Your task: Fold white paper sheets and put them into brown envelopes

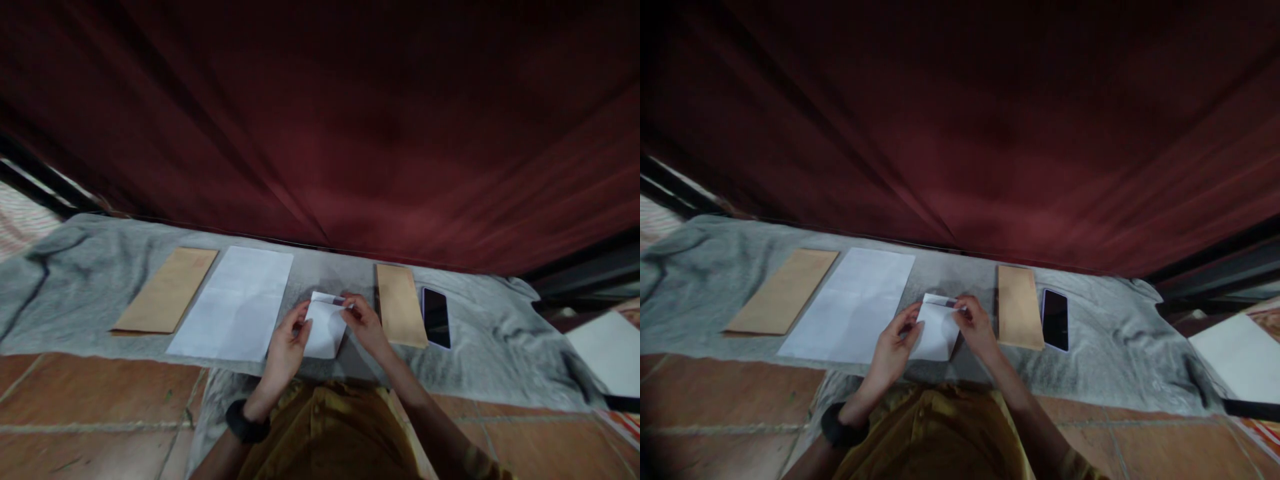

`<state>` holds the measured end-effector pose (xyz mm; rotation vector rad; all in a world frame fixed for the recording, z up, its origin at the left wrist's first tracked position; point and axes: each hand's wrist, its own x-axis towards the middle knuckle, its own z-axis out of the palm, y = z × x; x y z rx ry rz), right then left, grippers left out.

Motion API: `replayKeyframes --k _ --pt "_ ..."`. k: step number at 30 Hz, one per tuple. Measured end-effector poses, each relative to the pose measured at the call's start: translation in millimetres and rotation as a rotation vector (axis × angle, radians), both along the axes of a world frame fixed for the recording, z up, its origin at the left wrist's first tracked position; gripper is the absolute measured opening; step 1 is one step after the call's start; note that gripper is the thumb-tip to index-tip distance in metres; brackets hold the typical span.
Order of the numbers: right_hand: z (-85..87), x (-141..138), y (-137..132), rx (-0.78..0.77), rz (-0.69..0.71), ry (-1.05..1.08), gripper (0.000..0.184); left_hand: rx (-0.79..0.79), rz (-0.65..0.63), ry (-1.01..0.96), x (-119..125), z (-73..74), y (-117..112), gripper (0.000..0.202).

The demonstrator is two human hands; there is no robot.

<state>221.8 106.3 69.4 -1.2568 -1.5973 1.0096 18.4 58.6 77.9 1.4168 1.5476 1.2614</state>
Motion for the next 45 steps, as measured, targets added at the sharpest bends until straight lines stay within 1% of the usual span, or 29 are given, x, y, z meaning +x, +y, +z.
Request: replayKeyframes --k 2,6,8,10,11,13,15,16,17,19,21,23,25,27,29,32,34,36,37,39,40,41,43,45 --pt "4.1 1 -1 -0.008 0.032 0.005 0.013 0.039 0.002 0.039 3 1.6 0 0.039" --pt "13.2 2 -3 -0.028 0.085 0.052 0.018 0.136 -0.041 0.149 4 4.7 1 0.035" --pt "17.4 1 -3 -0.043 0.074 0.114 0.019 0.196 -0.031 0.236 3 8.2 2 0.025" --pt "20.8 0 -2 -0.019 0.032 0.143 0.017 0.274 -0.015 0.358 1 16.2 3 0.018" --pt "21.9 0 -1 0.022 0.012 0.123 0.014 0.314 -0.008 0.432 0 22.0 4 0.019" --pt "21.9 2 -1 0.140 -0.019 0.013 0.010 0.379 -0.002 0.601 -2 35.0 5 0.022" --pt "17.2 6 -2 0.240 -0.040 -0.145 0.018 0.433 -0.031 0.769 -3 44.1 5 0.027" --pt "12.7 8 -4 0.271 -0.044 -0.222 0.024 0.458 -0.069 0.842 -3 45.3 4 0.029" --pt "6.9 11 -7 0.291 -0.038 -0.285 0.030 0.472 -0.120 0.904 -3 43.8 3 0.031" --pt "-7.7 17 -14 0.319 0.030 -0.366 0.044 0.463 -0.222 0.996 -1 33.4 -3 0.033" --pt "-22.9 22 -22 0.344 0.172 -0.417 0.056 0.421 -0.286 1.050 3 17.4 -11 0.034" --pt "-34.4 26 -29 0.348 0.312 -0.469 0.062 0.388 -0.339 1.075 9 2.6 -20 0.034" --pt "-39.9 30 -34 0.313 0.413 -0.507 0.063 0.338 -0.411 1.076 13 -6.7 -28 0.031" --pt "-40.3 34 -38 0.266 0.471 -0.506 0.064 0.245 -0.483 1.056 12 -10.4 -32 0.029" --pt "-38.8 38 -40 0.239 0.501 -0.487 0.065 0.139 -0.534 1.021 5 -11.9 -35 0.032" --pt "-39.7 45 -46 0.234 0.496 -0.484 0.068 0.058 -0.586 0.973 -16 -18.4 -39 0.044" --pt "-44.1 49 -54 0.242 0.464 -0.489 0.066 0.067 -0.638 0.945 -30 -26.5 -41 0.049" --pt "-50.1 51 -63 0.249 0.410 -0.472 0.060 0.083 -0.658 0.886 -40 -35.1 -41 0.047" --pt "-53.1 52 -68 0.244 0.369 -0.458 0.054 0.082 -0.641 0.837 -42 -38.6 -40 0.042" --pt "-58.2 50 -75 0.217 0.249 -0.444 0.038 0.034 -0.563 0.693 -43 -42.8 -35 0.028" --pt "-60.0 48 -78 0.199 0.173 -0.456 0.030 -0.014 -0.505 0.606 -42 -43.5 -31 0.024" --pt "-61.3 45 -79 0.180 0.092 -0.480 0.024 -0.070 -0.437 0.517 -40 -43.6 -26 0.023" --pt "-62.5 36 -77 0.150 -0.053 -0.549 0.024 -0.165 -0.297 0.363 -33 -42.4 -15 0.027" --pt "-61.6 25 -72 0.131 -0.158 -0.616 0.026 -0.212 -0.192 0.281 -25 -40.9 -5 0.028"
